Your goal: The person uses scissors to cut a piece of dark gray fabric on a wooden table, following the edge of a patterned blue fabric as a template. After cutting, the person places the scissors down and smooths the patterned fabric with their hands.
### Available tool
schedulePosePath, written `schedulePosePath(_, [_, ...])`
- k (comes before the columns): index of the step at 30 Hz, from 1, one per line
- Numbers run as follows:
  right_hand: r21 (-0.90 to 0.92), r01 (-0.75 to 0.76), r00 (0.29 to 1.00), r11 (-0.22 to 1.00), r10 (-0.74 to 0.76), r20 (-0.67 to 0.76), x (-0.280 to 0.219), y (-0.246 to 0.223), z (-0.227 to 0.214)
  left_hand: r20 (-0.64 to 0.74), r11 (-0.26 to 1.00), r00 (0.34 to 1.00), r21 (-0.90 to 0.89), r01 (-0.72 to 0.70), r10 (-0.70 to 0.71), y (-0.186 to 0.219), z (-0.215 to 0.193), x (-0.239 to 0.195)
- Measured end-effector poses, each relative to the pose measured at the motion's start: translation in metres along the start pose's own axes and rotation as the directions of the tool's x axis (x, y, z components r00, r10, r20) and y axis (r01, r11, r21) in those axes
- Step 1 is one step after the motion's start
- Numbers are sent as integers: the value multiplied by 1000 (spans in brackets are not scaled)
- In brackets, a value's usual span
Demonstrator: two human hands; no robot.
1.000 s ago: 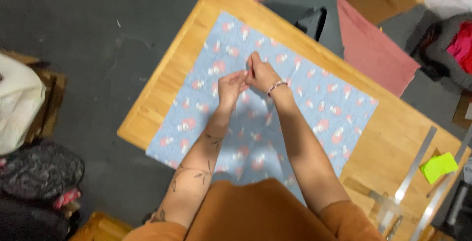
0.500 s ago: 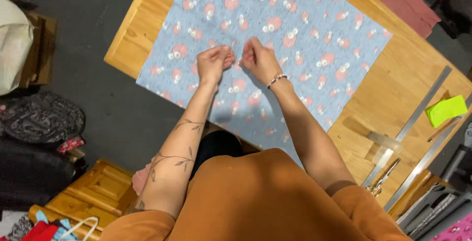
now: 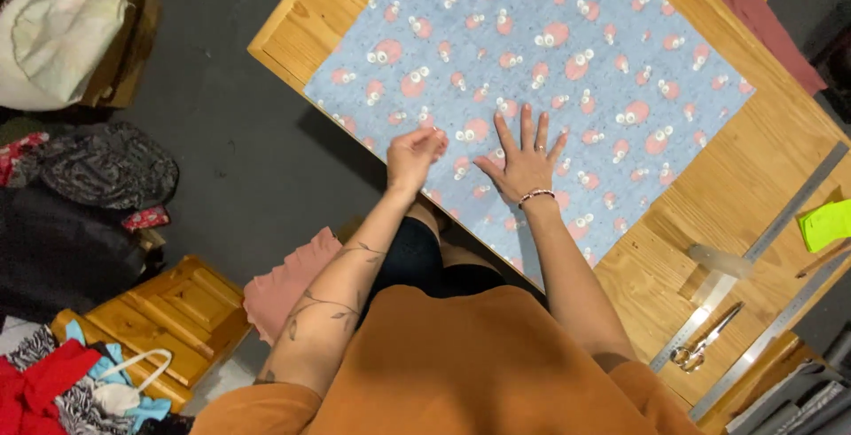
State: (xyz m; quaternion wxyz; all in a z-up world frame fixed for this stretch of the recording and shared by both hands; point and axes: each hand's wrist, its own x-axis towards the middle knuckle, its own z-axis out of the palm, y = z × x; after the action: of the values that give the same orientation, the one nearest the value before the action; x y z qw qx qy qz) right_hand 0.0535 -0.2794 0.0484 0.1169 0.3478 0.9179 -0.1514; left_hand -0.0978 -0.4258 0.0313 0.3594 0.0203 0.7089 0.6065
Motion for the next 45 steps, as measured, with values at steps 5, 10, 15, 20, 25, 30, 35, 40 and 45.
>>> schedulePosePath(5, [2, -27, 1000, 1000, 27, 3, -1, -4, -5, 42, 995, 998, -96, 41, -37, 28, -22, 8])
schedulePosePath(10, [73, -124, 989, 990, 129, -67, 33, -10, 12, -22, 998, 999, 52, -23, 24, 47, -83, 63])
schedulePosePath(15, [543, 162, 969, 824, -28, -246, 99, -108, 16, -57, 747, 971, 650, -140, 232, 52, -165, 146])
schedulePosePath(20, [761, 60, 998, 646, -11, -69, 155, -215, 29, 108, 692, 986, 722, 13, -130, 81, -202, 197])
schedulePosePath(25, [822, 15, 1000, 569, -18, -6, 171, -252, 34, 388, 644, 860, 759, -93, -333, 127, -222, 203])
schedulePosePath(30, [805, 32, 999, 593, 4, -42, 172, -256, 36, 607, 721, 707, 663, -200, -363, 138, -227, 204])
schedulePosePath(35, [817, 48, 998, 575, 1, -59, 167, -254, 37, 694, 822, 692, 504, -266, -202, 87, -234, 215])
schedulePosePath(40, [822, 53, 998, 567, -5, -61, 161, -252, 31, 734, 798, 676, 439, -413, -55, 97, -226, 205])
schedulePosePath(45, [796, -12, 999, 605, -18, 29, 164, -241, 42, 718, 847, 686, 431, -311, -113, 97, -219, 203])
